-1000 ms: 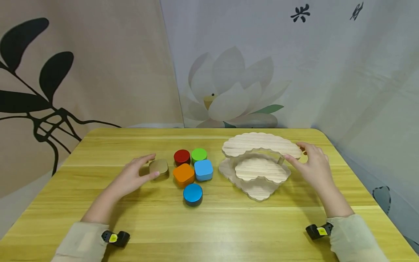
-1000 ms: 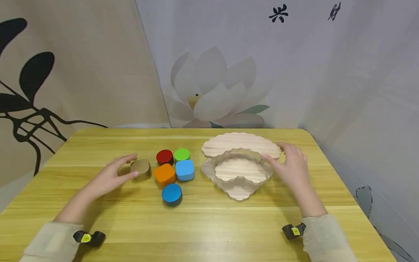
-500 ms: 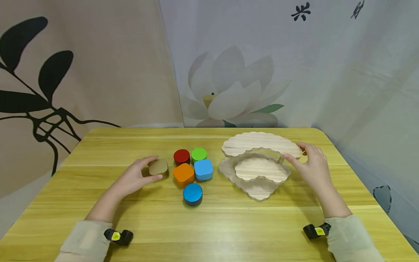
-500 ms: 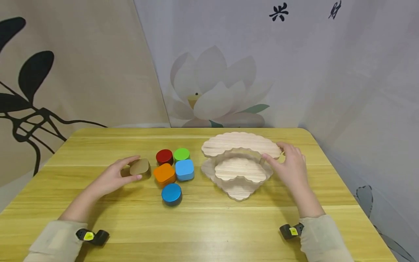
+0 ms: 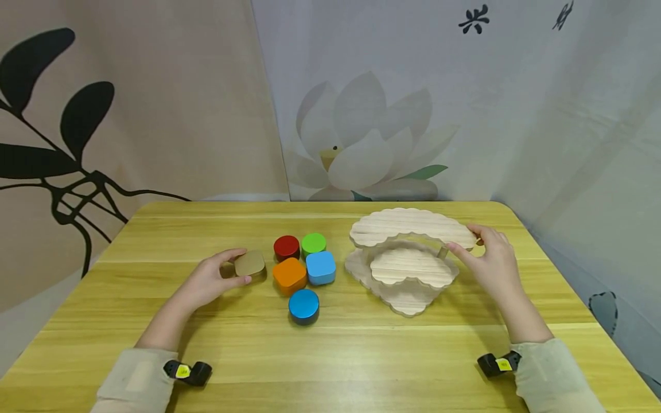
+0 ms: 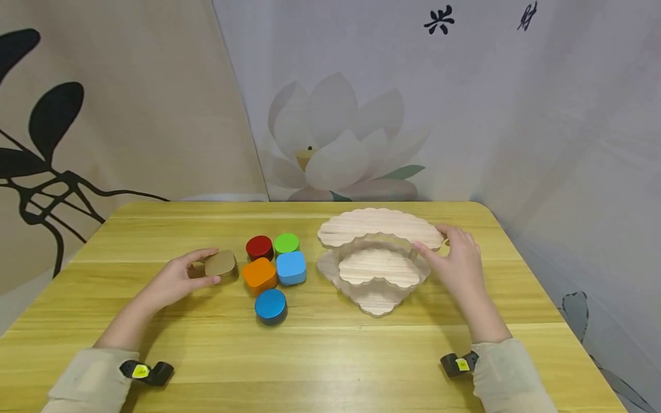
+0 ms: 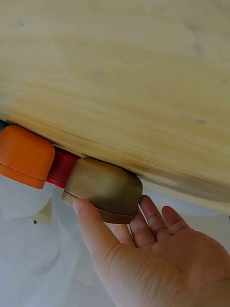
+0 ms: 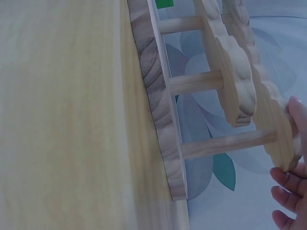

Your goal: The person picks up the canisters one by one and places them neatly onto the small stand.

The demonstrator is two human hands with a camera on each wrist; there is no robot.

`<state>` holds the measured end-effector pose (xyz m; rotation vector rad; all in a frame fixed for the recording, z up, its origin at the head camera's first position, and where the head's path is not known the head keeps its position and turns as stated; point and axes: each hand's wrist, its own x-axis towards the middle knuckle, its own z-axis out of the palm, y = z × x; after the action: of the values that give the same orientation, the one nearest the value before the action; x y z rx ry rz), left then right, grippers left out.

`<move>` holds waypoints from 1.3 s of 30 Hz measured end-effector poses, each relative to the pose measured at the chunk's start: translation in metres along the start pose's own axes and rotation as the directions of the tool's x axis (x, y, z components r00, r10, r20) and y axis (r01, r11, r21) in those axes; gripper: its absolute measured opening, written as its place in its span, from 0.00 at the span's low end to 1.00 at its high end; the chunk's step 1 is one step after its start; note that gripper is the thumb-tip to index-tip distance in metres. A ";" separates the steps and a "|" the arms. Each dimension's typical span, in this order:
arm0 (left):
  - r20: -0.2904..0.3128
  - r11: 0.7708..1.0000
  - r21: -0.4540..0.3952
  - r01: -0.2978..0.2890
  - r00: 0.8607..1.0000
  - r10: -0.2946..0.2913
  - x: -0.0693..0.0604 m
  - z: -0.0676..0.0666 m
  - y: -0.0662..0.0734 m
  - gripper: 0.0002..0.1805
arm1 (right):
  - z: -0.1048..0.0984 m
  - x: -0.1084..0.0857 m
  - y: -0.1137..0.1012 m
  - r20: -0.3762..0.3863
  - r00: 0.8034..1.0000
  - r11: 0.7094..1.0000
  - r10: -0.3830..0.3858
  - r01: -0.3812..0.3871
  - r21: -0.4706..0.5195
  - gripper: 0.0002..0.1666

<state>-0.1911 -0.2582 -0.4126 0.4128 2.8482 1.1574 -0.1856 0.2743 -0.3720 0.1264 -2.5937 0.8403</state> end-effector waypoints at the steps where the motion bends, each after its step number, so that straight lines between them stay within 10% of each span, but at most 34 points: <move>1: 0.001 1.000 -0.002 0.000 1.000 0.000 0.000 0.000 0.000 0.41 | 0.000 0.000 0.000 0.000 1.000 1.000 0.000 0.000 0.002 0.39; 39: -0.083 1.000 -0.015 0.005 0.997 -0.006 0.001 -0.014 0.034 0.36 | -0.001 0.001 -0.004 -0.003 0.998 0.997 0.063 -0.063 0.042 0.40</move>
<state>-0.1863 -0.2440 -0.3791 0.3644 2.9069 1.2224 -0.1850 0.2714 -0.3687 0.0546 -2.5886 0.9161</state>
